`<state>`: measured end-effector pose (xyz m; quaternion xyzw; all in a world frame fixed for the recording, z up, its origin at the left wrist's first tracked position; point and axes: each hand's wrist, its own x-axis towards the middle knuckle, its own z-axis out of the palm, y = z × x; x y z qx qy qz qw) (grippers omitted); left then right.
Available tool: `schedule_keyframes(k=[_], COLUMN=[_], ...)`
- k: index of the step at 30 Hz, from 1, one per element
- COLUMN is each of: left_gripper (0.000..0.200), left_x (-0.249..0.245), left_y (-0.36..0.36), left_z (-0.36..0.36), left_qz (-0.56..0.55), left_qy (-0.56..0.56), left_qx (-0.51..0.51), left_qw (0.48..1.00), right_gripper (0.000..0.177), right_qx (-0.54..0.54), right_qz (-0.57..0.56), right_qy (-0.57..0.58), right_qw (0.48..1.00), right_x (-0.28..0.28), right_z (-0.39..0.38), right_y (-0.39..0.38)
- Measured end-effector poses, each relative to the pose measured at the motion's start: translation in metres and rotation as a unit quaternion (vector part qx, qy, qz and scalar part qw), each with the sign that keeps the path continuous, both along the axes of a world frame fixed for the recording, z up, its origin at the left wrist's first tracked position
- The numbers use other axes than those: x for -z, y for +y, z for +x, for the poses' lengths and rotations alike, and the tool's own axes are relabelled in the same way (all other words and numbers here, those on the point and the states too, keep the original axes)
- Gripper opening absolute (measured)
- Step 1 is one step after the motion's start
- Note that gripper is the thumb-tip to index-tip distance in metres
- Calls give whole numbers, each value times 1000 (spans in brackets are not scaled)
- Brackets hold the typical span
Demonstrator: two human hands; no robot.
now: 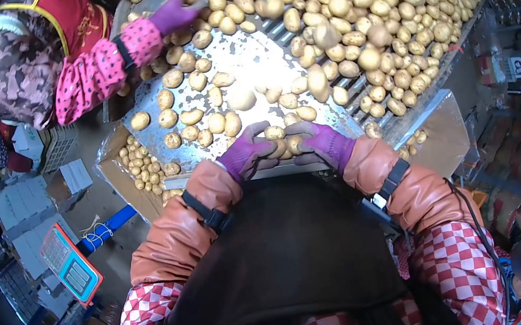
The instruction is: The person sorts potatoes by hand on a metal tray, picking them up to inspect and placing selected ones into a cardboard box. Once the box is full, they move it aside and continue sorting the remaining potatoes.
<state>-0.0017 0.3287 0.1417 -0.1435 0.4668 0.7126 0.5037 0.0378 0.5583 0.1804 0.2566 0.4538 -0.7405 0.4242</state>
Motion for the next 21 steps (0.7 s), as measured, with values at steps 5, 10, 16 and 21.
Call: schedule_keyframes(k=[5,10,16,21], left_gripper=[63,50,62,65], left_x=[-20,-25,68,42], left_y=[-109,-245,-321,-207], left_z=[9,23,33,-10], left_qz=[-20,-420,-458,-472], left_qy=[72,671,297,479], left_qx=[-114,80,-372,-122], left_qw=[991,606,751,730], right_gripper=[54,59,59,42], right_qx=[-110,-172,-217,-16], right_qz=[-73,-107,-29,482], right_qy=[83,397,448,560], right_qw=[988,895,867,674], right_x=[-17,50,15,62], right_z=[-32,-49,-50,-56], right_y=[-104,-258,-208,-56])
